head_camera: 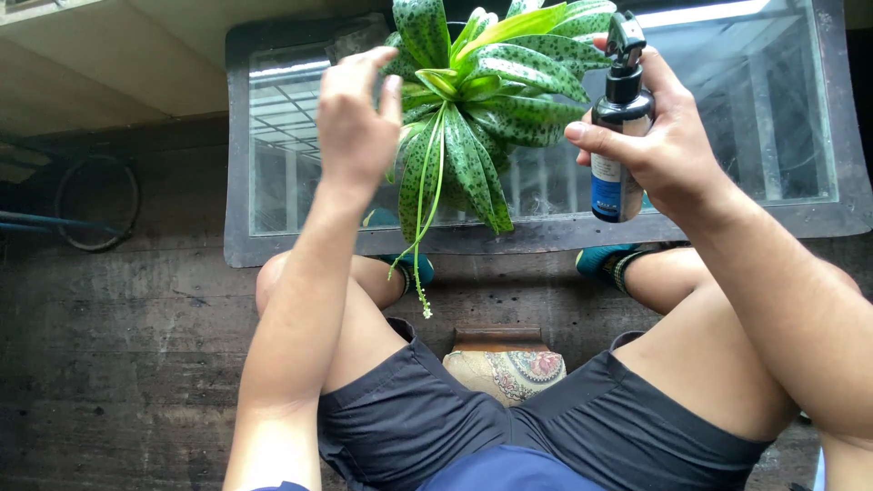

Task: The person is using a spray bottle to mist the leaves of a potted plant on a glass table, while using their other hand to move the leaves for better coverage.

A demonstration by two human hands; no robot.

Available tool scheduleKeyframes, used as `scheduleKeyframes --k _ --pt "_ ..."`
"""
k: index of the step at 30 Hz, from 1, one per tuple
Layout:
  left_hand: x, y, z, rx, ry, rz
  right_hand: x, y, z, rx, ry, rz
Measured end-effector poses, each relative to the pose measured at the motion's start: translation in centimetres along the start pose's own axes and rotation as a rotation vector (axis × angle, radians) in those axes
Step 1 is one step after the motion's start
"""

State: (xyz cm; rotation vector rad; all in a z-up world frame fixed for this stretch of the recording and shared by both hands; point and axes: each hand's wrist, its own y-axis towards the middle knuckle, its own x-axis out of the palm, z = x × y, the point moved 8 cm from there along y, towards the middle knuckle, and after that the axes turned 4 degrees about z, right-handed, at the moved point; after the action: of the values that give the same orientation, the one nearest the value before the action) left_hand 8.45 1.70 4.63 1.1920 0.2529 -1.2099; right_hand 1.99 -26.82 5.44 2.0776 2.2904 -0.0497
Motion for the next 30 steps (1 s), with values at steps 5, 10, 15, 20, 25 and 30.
scheduleKeyframes --k 5,10,15,20,25,30 --pt "1.0 0.1 -5.9 -0.358 0.011 -0.165 0.1 -0.1 -0.4 -0.014 -0.033 -0.010" --pt "3.0 -0.1 -9.2 -0.512 0.070 -0.323 0.5 -0.3 -0.5 -0.018 -0.040 -0.017" --pt "4.3 0.0 -8.7 -0.590 0.122 -0.478 0.8 -0.3 -0.6 -0.005 -0.029 -0.017" --pt "5.2 0.4 -8.8 -0.570 0.107 -0.456 0.8 -0.2 -0.5 -0.010 -0.035 -0.021" --pt "6.3 0.2 -10.1 -0.557 0.091 -0.415 0.7 -0.2 -0.5 -0.024 -0.028 -0.023" --pt "7.4 0.5 -10.5 -0.388 -0.027 -0.392 0.7 -0.4 -0.6 -0.028 -0.044 -0.028"
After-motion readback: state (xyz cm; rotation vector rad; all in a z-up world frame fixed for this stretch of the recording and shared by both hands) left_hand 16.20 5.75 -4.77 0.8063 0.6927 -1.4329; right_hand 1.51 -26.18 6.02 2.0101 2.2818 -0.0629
